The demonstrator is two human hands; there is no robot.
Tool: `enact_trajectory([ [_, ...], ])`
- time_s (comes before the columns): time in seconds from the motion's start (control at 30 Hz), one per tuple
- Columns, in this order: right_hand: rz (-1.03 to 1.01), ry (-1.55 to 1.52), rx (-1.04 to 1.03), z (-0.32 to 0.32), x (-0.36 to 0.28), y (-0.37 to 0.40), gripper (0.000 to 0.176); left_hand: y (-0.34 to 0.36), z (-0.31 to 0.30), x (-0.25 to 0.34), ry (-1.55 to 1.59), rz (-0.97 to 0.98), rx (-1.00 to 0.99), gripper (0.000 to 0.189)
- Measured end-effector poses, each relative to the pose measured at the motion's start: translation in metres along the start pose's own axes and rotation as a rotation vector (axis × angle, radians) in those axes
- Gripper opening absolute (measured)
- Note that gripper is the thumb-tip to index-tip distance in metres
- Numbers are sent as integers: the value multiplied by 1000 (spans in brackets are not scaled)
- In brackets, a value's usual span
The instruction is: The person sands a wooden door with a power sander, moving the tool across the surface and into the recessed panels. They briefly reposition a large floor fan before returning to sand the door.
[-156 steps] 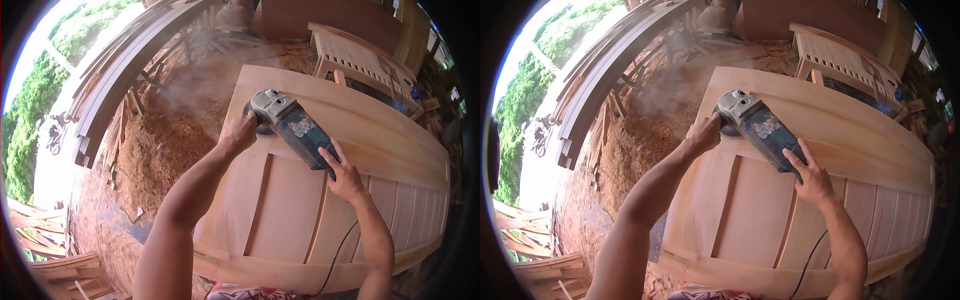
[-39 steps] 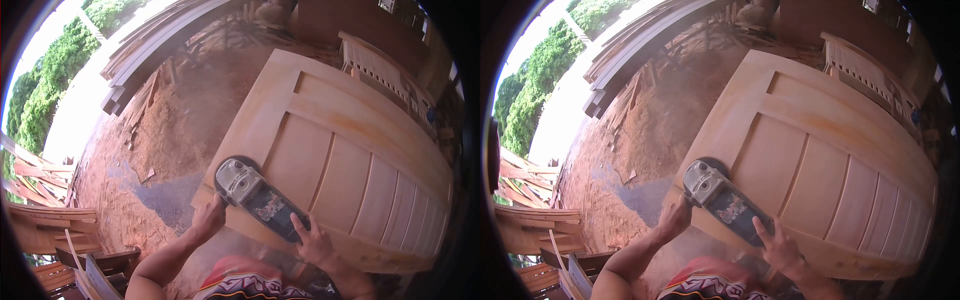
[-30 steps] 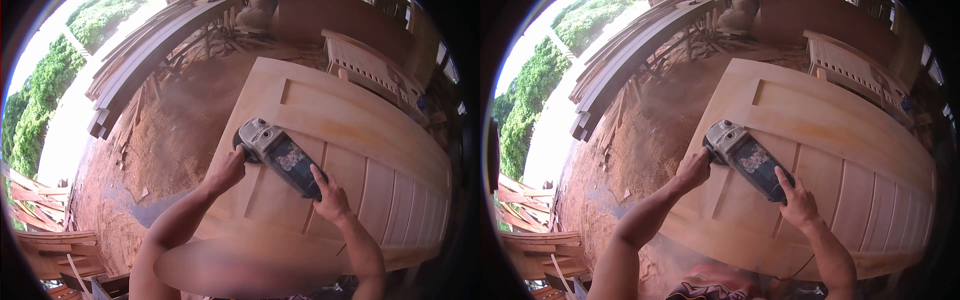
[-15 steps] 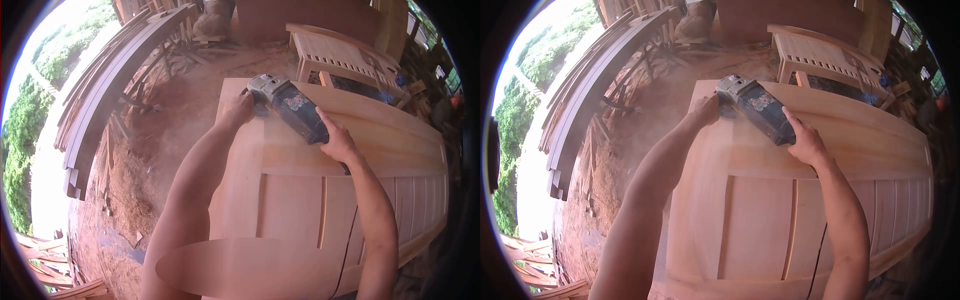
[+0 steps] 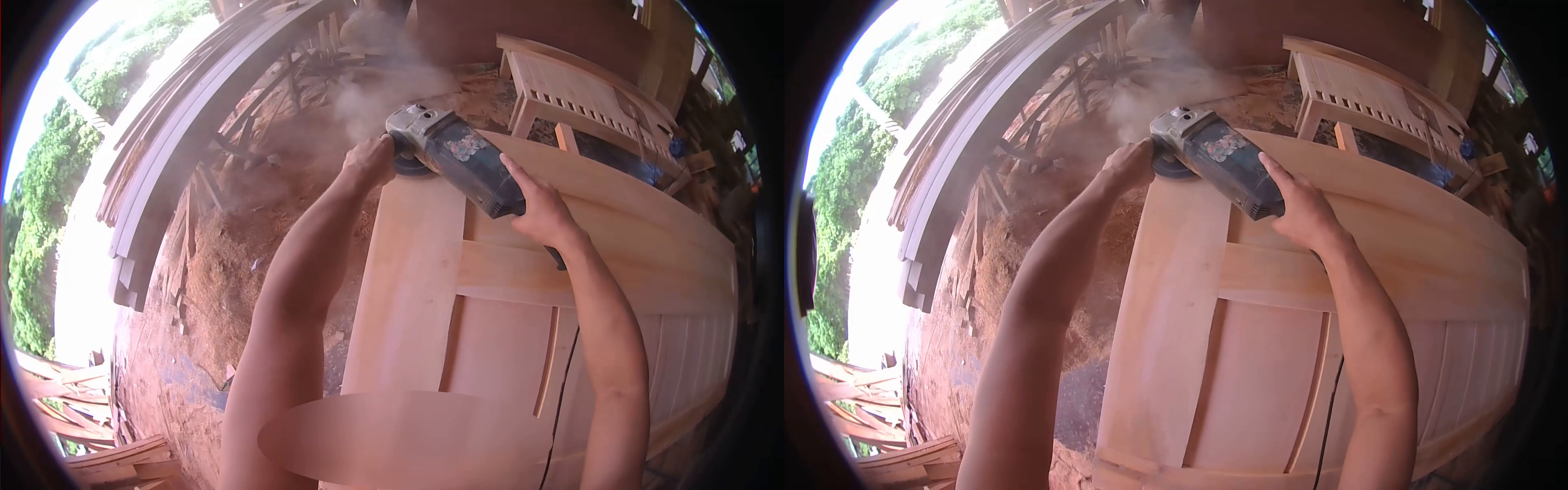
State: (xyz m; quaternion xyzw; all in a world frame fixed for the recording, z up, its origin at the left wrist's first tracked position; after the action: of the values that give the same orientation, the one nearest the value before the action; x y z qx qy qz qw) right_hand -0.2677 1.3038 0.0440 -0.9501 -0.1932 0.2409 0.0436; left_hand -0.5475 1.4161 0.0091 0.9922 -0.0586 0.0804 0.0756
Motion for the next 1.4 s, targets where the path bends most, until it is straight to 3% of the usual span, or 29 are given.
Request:
enact_trajectory([
  [0.27,35,1,-107,6,-34,34,103,66,10,-24,76,-9,14,26],
  [0.47,-75,17,-56,3,-79,119,101,175,23,-18,120,-70,-31,25],
  [0.5,18,-12,-148,4,-79,135,101,194,25,-14,135,-78,-39,25],
  [0.73,-18,-58,-216,-3,-121,247,99,335,41,8,189,-147,-64,24],
  [1.03,-137,-99,-346,6,-169,346,92,496,66,4,262,-412,-182,28],
  [1.17,-100,-122,-337,10,-164,317,93,456,61,-9,255,-358,-153,27],
  [1.33,4,-62,-254,5,-115,219,96,306,41,-10,193,-188,-120,27],
  [1.4,-69,-35,-91,-2,-93,176,99,237,32,-6,169,-128,-102,26],
])
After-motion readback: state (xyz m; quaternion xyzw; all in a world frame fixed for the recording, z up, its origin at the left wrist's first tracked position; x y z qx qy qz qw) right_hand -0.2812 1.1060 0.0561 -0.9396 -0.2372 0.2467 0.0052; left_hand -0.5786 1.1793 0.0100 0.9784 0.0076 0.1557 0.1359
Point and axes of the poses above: each hand's wrist, its own y-axis away from the middle knuckle, its own z-axis out of the palm, x = y × z, the point moved 7 cm from there along -y, towards the middle knuckle, and after that the axes turned 3 degrees about -z, right-handed, at the moved point
